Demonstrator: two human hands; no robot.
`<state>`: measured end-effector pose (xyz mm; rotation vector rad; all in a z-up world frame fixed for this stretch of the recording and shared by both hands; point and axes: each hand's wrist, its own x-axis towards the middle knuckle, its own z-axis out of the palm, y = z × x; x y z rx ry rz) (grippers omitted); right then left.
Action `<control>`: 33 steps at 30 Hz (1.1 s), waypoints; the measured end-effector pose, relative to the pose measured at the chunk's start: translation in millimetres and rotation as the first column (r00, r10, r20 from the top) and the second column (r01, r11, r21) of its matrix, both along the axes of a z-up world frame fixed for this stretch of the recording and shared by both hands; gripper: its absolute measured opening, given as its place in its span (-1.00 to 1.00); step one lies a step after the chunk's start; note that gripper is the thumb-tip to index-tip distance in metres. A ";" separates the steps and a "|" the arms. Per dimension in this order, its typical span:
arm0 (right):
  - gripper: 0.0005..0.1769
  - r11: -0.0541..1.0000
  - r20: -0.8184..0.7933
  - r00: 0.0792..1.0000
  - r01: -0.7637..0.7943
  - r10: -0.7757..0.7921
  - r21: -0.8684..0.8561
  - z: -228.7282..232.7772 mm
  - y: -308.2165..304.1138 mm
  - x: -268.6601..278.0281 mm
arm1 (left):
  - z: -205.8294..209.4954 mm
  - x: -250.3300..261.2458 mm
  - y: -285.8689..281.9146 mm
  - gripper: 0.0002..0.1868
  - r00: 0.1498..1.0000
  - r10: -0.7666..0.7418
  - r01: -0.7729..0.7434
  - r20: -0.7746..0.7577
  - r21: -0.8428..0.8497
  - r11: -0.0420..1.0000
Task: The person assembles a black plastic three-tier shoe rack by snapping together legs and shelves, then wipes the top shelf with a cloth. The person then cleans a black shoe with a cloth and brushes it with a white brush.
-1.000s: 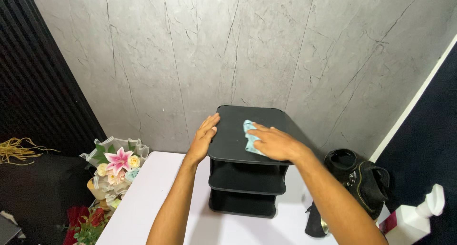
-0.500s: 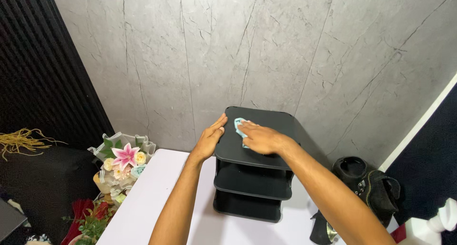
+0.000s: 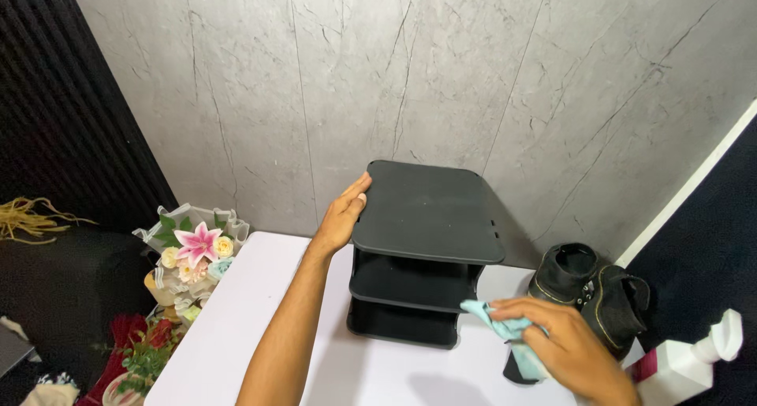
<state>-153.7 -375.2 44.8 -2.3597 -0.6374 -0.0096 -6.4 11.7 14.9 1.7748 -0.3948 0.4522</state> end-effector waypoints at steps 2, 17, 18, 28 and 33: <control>-0.55 0.994 -0.080 0.991 0.111 -0.112 -0.016 -49.5 -10.0 -4.1 | -7.6 -5.2 -1.1 -0.53 0.986 0.151 -0.149 0.068 -0.032 0.988; -0.29 0.883 -0.109 0.914 0.405 -0.391 0.237 -130.2 25.9 39.6 | -100.7 -79.1 0.7 -0.51 0.979 0.171 -0.185 -0.114 -0.130 0.974; -0.29 0.864 -0.169 0.917 0.396 -0.360 0.312 -122.7 33.1 44.2 | -102.1 -82.0 -2.6 -0.50 0.980 0.141 -0.162 -0.141 -0.148 0.976; -0.24 0.806 -0.077 0.968 0.243 -0.241 0.539 -116.8 83.2 44.8 | -100.0 -100.8 -9.4 -0.46 0.971 0.155 -0.198 -0.181 -0.249 0.948; -0.16 0.817 -0.141 0.956 0.294 -0.258 0.496 -111.6 104.5 31.2 | -109.0 -107.1 8.2 -0.41 0.977 0.136 -0.180 -0.163 -0.297 0.938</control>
